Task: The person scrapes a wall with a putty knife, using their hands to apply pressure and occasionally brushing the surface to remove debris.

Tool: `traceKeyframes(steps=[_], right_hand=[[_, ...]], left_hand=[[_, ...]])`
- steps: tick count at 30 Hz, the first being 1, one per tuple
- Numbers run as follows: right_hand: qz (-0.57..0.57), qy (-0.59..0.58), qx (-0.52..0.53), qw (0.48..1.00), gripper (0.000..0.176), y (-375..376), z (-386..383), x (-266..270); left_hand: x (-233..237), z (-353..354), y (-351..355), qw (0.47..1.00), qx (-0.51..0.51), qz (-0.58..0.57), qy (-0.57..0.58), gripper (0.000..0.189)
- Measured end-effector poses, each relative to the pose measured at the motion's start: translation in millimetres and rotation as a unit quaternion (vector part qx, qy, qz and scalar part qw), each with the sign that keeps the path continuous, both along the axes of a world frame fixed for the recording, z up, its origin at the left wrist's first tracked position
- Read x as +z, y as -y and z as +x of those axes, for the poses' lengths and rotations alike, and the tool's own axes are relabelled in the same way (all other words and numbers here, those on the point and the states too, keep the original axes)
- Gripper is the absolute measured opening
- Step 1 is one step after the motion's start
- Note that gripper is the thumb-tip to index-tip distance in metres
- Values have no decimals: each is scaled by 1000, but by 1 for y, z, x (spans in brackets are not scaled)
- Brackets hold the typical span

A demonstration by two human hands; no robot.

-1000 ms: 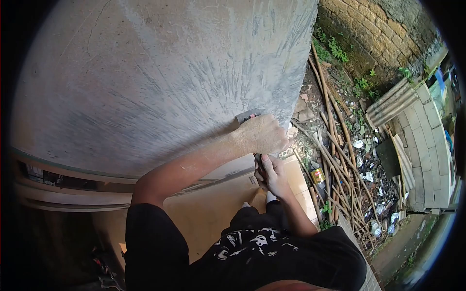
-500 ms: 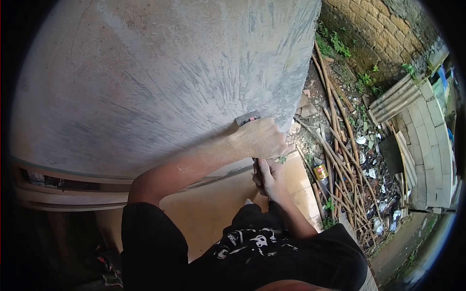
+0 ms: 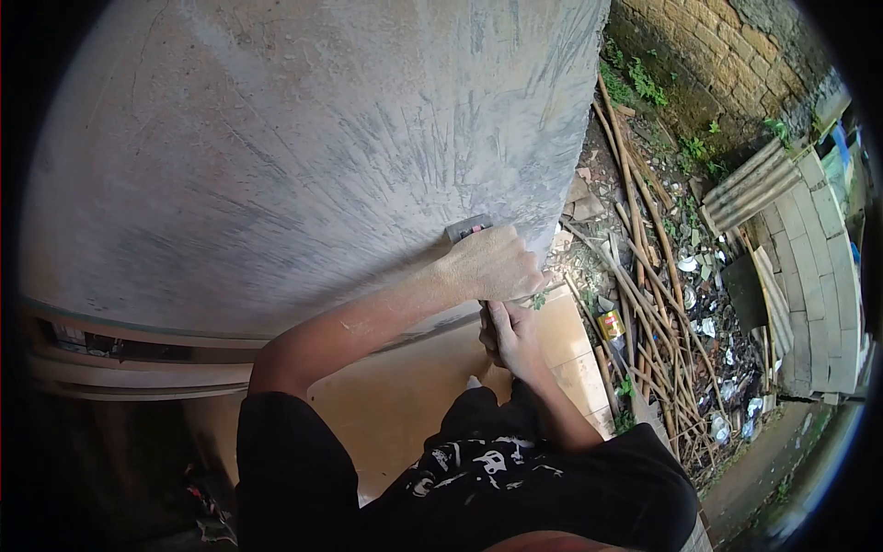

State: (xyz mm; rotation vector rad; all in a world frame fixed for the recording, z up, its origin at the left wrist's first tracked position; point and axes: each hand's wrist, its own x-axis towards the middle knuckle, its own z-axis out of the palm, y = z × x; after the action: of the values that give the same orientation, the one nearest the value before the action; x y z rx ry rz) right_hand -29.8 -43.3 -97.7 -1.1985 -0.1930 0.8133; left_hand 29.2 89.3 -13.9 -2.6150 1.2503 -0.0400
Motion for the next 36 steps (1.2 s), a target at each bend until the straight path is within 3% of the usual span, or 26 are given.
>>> traceKeyframes(steps=[11,14,17,21,26,33,36], right_hand=[[45,76,16,996,43,-16,16,17],[36,111,0,993,44,-12,13,2],[-20,39,7,999,44,0,11,-5],[-33,62,20,997,43,6,10,9],[-19,87,15,996,42,9,10,8],[-6,119,37,992,41,11,29,-14],[-44,87,36,995,41,18,24,-34]], left_hand=[[44,0,-8,998,26,36,43,18],[21,-1,-6,998,22,16,48,18],[5,-1,-6,999,14,-15,50,18],[10,-1,-4,1000,6,-5,10,21],[11,-1,-2,998,2,-40,41,19],[1,6,5,995,76,-60,41,47],[-33,6,7,996,61,-53,35,36]])
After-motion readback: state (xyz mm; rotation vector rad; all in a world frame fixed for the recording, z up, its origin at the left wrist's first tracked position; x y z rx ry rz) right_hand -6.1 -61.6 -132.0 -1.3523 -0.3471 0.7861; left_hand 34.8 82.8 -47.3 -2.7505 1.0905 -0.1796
